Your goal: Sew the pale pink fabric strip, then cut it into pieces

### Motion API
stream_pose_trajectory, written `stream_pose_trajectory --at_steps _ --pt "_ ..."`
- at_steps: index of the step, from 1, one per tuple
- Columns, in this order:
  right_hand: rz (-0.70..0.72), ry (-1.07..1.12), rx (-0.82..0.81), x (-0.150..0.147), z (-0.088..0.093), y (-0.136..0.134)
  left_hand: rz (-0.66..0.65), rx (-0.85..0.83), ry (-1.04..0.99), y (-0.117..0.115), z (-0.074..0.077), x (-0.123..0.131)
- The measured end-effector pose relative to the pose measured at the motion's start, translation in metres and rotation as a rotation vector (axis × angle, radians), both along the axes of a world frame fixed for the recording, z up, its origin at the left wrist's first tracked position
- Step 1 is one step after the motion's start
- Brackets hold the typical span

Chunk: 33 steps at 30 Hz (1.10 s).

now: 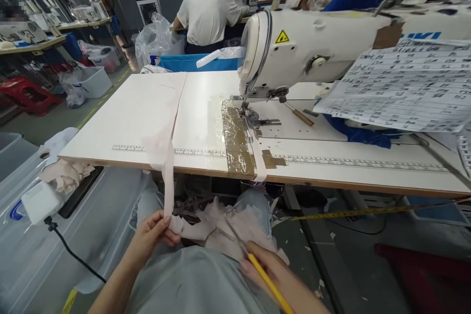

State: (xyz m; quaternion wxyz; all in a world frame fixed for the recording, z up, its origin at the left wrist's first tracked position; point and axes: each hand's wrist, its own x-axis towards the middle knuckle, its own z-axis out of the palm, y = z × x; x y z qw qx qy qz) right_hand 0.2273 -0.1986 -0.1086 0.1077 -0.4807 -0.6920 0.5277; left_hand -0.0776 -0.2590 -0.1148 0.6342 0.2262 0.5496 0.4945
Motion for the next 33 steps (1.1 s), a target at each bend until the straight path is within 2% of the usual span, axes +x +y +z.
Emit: stream_pose_trajectory --at_steps 2,4,7,10,14,17,19,23,33 --pt "0.334 0.014 -0.051 -0.036 0.015 0.024 0.009 -0.014 0.003 -0.005 0.0 0.003" --pt "0.561 -0.024 -0.007 -0.064 0.026 0.044 0.013 -0.031 -0.005 -0.01 0.002 0.005" --pt "0.752 -0.119 0.017 -0.089 0.029 0.062 0.037 -0.066 -0.036 -0.014 0.004 0.007" --pt "0.84 -0.178 0.048 -0.098 0.025 0.069 0.058 -0.09 -0.062 -0.017 0.004 0.008" --pt "0.887 -0.257 0.247 -0.105 0.025 0.07 0.056 -0.1 -0.066 -0.016 0.004 0.009" --pt "0.858 -0.338 0.427 -0.109 0.028 0.068 0.056 -0.106 -0.064 -0.013 0.006 0.008" --pt "0.835 -0.349 0.489 -0.109 0.029 0.066 0.054 -0.113 -0.064 -0.012 0.008 0.008" --pt "0.791 -0.341 0.534 -0.108 0.028 0.061 0.053 -0.117 -0.059 -0.012 0.006 0.008" --pt "0.752 -0.345 0.533 -0.107 0.019 0.058 0.031 -0.092 -0.066 -0.015 -0.001 0.004"
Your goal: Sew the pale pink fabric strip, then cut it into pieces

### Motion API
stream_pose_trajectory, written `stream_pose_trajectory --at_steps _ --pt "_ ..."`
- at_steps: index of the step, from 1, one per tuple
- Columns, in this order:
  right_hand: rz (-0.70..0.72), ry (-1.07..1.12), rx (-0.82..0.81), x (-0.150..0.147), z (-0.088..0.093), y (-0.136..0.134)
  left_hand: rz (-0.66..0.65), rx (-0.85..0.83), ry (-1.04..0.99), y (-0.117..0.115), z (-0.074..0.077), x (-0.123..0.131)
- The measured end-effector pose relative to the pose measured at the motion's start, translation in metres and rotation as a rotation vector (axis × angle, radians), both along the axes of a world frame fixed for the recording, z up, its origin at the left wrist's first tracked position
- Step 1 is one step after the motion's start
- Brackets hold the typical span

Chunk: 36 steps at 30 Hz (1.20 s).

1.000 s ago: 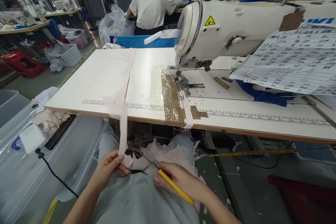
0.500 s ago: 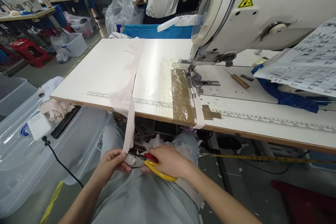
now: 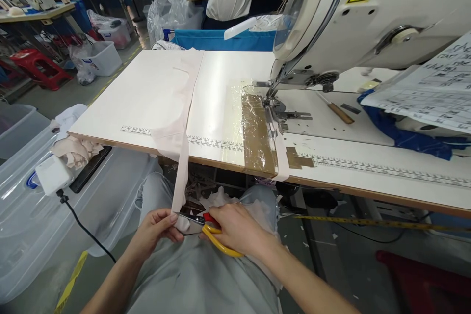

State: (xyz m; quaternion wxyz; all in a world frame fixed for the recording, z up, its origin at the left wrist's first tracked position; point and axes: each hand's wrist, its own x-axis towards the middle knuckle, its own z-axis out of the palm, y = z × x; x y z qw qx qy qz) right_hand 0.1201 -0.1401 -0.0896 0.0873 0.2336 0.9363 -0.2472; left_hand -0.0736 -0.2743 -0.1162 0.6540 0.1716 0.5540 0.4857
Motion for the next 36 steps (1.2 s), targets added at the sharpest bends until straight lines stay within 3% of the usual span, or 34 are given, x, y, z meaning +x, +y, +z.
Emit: stream_pose_trajectory --at_steps 11,14,17,20,23,25,29,32,34,36 --pt "-0.032 -0.008 0.004 -0.004 -0.006 -0.004 -0.101 -0.013 0.069 0.0 -0.005 -0.004" --pt "-0.073 -0.002 -0.013 0.005 -0.008 -0.007 -0.058 0.036 0.395 0.004 -0.004 -0.019" --pt "-0.13 0.029 -0.045 0.014 -0.01 -0.012 0.165 0.179 0.869 0.02 -0.002 -0.033" --pt "-0.22 0.119 -0.076 0.021 -0.01 -0.018 0.228 0.37 1.047 0.048 0.002 -0.037" --pt "-0.329 0.192 -0.128 0.03 -0.009 -0.02 0.133 0.433 0.952 0.069 0.0 -0.032" --pt "-0.397 0.217 -0.157 0.04 -0.009 -0.02 0.12 0.331 0.805 0.07 -0.009 -0.033" --pt "-0.52 0.229 -0.181 0.065 -0.01 -0.02 0.248 0.066 0.672 0.043 -0.045 -0.049" --pt "-0.586 0.26 -0.225 0.078 -0.012 -0.019 0.265 -0.01 0.698 0.014 -0.066 -0.056" --pt "-0.612 0.285 -0.263 0.08 -0.015 -0.019 0.242 -0.023 0.693 0.001 -0.064 -0.048" --pt "-0.616 0.297 -0.307 0.079 -0.018 -0.02 0.125 0.021 0.543 -0.004 -0.05 -0.03"
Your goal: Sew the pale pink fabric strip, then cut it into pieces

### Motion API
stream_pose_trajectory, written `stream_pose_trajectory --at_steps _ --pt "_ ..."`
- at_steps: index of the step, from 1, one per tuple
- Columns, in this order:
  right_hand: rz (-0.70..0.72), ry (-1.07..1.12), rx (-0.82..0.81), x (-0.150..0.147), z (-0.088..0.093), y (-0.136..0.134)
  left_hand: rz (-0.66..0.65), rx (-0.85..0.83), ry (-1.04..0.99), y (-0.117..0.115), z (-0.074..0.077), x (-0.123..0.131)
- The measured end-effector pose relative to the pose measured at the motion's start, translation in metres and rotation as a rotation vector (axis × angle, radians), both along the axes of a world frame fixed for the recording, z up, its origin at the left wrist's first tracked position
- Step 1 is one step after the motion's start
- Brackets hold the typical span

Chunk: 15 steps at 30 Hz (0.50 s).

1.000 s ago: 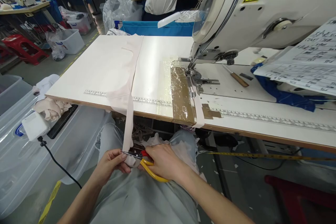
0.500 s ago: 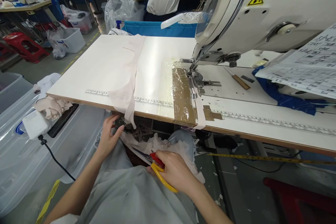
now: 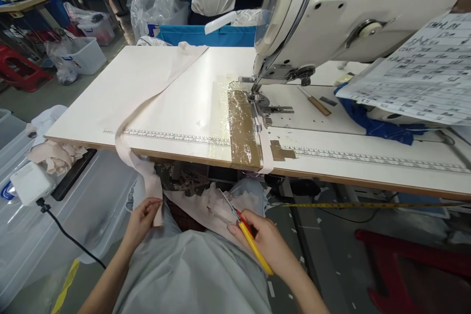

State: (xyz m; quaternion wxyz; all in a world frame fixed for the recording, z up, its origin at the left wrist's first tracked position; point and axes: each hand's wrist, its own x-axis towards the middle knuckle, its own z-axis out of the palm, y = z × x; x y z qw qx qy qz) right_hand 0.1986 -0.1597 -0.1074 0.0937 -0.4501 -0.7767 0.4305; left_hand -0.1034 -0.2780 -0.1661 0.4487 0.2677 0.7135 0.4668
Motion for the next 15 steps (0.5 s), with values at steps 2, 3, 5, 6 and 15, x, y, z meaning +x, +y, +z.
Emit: stream_pose_trajectory --at_steps 2,3,5,6,15 --pt "0.02 0.012 -0.044 -0.005 -0.002 -0.002 -0.193 0.04 -0.237 0.004 0.022 0.021" --pt "0.039 0.018 -0.071 -0.008 -0.002 -0.003 -0.276 0.05 -0.316 0.009 0.033 0.03" --pt "0.091 0.024 -0.126 -0.014 0.001 -0.006 -0.35 0.071 -0.259 0.019 0.053 0.044" --pt "0.12 0.024 -0.153 -0.017 0.004 -0.007 -0.349 0.092 -0.14 0.024 0.059 0.048" --pt "0.308 0.024 -0.289 -0.032 0.012 0.003 -0.37 0.041 -0.181 0.028 0.07 0.051"
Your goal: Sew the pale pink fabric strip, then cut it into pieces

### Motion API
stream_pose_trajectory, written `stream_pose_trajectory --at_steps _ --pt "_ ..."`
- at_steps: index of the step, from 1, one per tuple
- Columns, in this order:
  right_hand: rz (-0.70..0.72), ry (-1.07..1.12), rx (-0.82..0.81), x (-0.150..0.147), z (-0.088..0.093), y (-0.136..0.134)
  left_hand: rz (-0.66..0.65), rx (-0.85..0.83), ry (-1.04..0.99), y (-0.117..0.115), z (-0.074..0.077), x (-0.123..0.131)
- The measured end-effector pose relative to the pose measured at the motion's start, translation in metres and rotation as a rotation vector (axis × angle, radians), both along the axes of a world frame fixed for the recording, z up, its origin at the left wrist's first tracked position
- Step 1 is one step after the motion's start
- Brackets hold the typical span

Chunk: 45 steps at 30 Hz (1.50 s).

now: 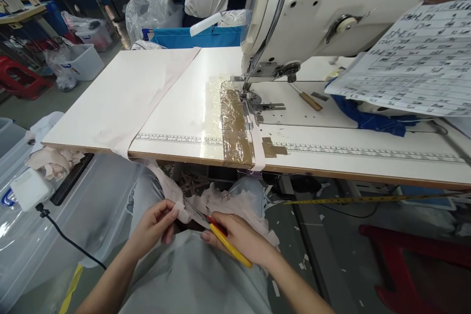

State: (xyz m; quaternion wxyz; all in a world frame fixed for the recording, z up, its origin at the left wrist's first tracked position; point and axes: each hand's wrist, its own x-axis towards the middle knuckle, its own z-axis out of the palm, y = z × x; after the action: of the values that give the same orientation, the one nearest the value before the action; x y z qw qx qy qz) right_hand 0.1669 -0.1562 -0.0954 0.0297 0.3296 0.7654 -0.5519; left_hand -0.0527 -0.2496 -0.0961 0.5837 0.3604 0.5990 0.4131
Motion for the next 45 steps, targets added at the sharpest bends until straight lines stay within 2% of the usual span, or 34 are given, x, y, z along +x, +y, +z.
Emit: stream_pose_trajectory --at_steps 2,4,9,13,21,30,36,45 --pt "0.048 0.013 -0.031 -0.002 -0.005 0.005 0.008 -0.088 -0.171 0.0 0.0 0.0" --pt "0.106 0.025 -0.042 -0.004 -0.008 0.008 0.05 -0.125 -0.25 0.0 0.001 -0.001" --pt "0.204 0.03 -0.048 -0.008 -0.008 0.013 0.095 -0.18 -0.28 0.002 -0.003 -0.003" --pt "0.211 -0.017 -0.038 -0.012 -0.006 0.014 0.109 -0.178 -0.282 0.001 -0.007 -0.004" --pt "0.241 -0.077 0.086 -0.016 -0.006 0.014 0.114 -0.171 -0.339 0.001 -0.007 -0.005" --pt "0.206 -0.2 0.427 -0.018 -0.004 0.004 0.133 -0.163 -0.354 -0.001 -0.011 -0.003" --pt "0.149 -0.239 0.447 -0.015 -0.009 0.0 0.139 -0.161 -0.358 -0.003 -0.01 -0.001" --pt "0.201 -0.221 0.538 -0.024 -0.002 0.003 0.102 -0.167 -0.352 -0.002 -0.01 0.0"
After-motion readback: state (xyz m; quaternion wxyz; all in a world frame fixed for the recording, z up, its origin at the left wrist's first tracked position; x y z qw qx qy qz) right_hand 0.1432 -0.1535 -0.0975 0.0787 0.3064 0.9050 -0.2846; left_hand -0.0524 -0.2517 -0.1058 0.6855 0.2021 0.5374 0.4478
